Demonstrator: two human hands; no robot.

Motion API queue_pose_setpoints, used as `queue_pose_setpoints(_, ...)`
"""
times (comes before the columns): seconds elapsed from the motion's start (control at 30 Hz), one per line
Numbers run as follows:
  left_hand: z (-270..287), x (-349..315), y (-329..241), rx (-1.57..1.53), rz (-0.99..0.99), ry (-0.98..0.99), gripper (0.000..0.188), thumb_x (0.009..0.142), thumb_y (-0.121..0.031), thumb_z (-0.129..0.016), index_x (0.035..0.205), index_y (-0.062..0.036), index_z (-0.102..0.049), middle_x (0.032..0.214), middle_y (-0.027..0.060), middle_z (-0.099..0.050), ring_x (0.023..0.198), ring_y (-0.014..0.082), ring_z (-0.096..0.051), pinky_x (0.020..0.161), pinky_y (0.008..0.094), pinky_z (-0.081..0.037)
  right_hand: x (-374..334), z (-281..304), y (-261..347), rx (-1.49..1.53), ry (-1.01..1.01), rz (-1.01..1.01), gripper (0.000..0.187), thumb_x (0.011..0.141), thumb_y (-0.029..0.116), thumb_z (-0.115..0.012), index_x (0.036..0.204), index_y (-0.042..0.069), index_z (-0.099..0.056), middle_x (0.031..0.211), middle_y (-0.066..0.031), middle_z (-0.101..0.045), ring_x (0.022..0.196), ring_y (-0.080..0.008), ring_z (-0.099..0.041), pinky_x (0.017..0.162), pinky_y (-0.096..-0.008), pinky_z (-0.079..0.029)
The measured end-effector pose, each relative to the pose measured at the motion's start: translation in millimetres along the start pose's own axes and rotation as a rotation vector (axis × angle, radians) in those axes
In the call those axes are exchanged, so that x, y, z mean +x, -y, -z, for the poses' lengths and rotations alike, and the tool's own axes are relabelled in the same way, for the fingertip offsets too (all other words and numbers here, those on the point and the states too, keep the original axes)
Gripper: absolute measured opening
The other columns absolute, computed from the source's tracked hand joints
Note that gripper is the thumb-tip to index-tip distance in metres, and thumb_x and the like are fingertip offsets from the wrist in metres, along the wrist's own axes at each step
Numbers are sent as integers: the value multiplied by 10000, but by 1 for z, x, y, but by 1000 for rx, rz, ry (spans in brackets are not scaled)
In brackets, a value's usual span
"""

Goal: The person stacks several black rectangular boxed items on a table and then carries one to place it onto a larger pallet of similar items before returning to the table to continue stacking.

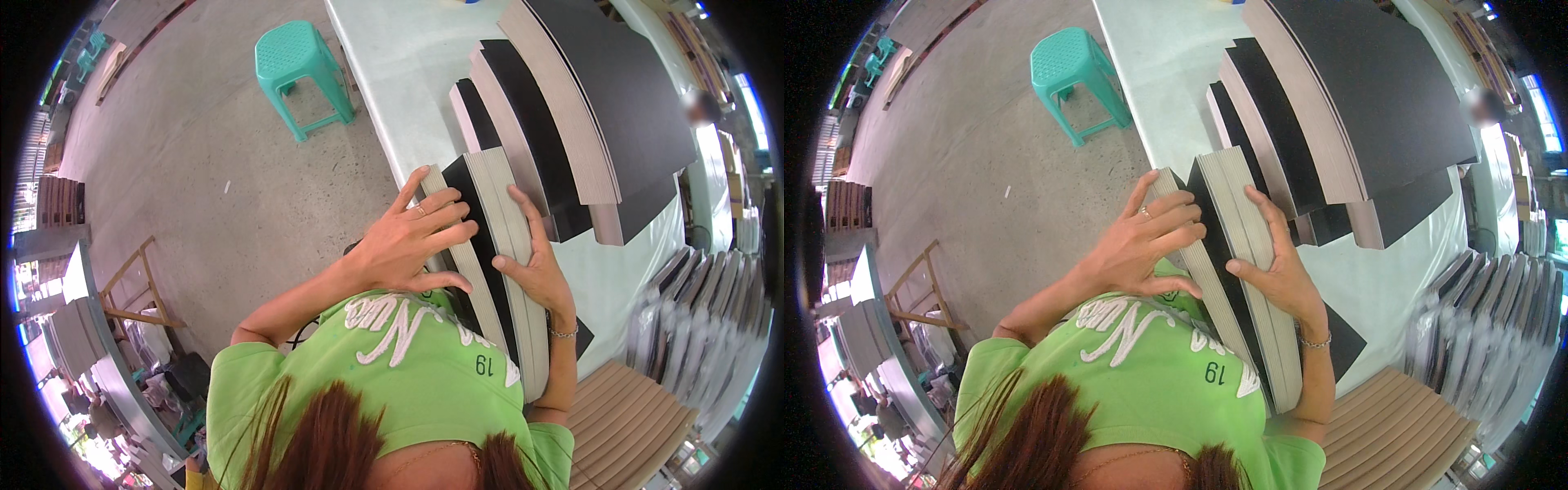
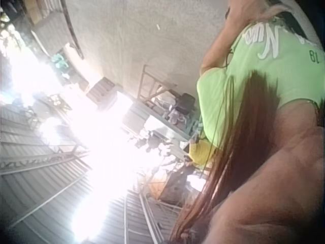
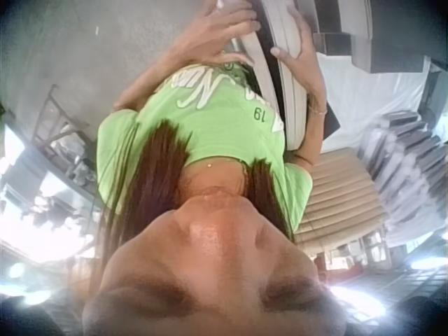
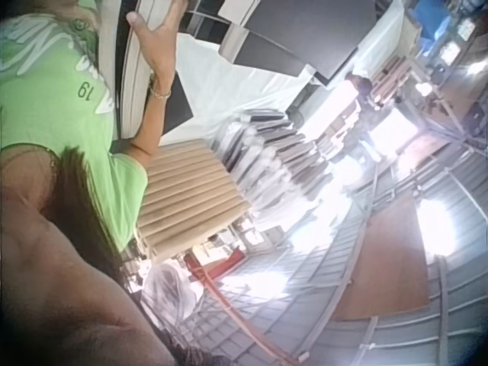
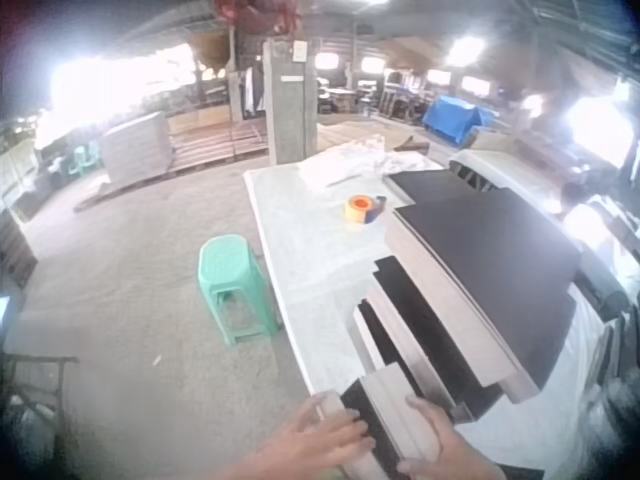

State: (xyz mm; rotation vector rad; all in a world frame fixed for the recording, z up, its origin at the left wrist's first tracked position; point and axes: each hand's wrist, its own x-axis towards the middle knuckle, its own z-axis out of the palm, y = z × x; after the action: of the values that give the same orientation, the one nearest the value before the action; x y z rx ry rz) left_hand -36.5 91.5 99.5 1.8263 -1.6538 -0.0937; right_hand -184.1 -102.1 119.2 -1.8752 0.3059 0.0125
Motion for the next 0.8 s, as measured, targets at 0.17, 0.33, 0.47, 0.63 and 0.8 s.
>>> queue_pose_setpoints(0.17,-6,6,-4,69,11,27,827,699,-752,-547,1348,-240,-521,1007,40,-546,1128,248,-485,1118,584,-166,0,2,0,-12,-19,-13,893,773,386,-728,1477,118,-249,1460,-132,-304,1369,-274,-274,1126,-405,-223)
queue_pose_setpoints(0.33,-10,3,-1,60,5,-23,850,678,-754,-551,1356,-243,-514,1014,36,-547,1124,249,-489,1127,575,-158,0,2,2,15,-16,-16,887,777,401,-721,1476,119,-254,1458,-133,-307,1369,-273,-276,1124,-402,-223)
queue_pose_setpoints(0.47,-9,3,-1,56,3,-30,840,675,-740,-563,1351,-242,-520,1017,32,-548,1129,247,-489,1131,564,-157,0,1,2,41,-19,-25,895,772,423,-723,1476,126,-256,1458,-138,-305,1368,-281,-277,1123,-405,-227)
queue_pose_setpoints(0.63,-9,1,-1,47,8,-31,836,671,-733,-573,1347,-243,-525,1014,27,-550,1129,238,-494,1138,557,-149,0,2,0,19,-18,-19,903,770,446,-723,1475,129,-256,1459,-145,-302,1367,-298,-277,1121,-420,-233)
queue_pose_setpoints(0.8,-11,0,-1,20,11,-43,816,670,-721,-583,1330,-241,-545,1016,25,-549,1129,235,-494,1143,552,-143,-1,2,0,2,-15,-14,890,780,437,-715,1476,129,-253,1459,-148,-300,1367,-299,-276,1121,-423,-231)
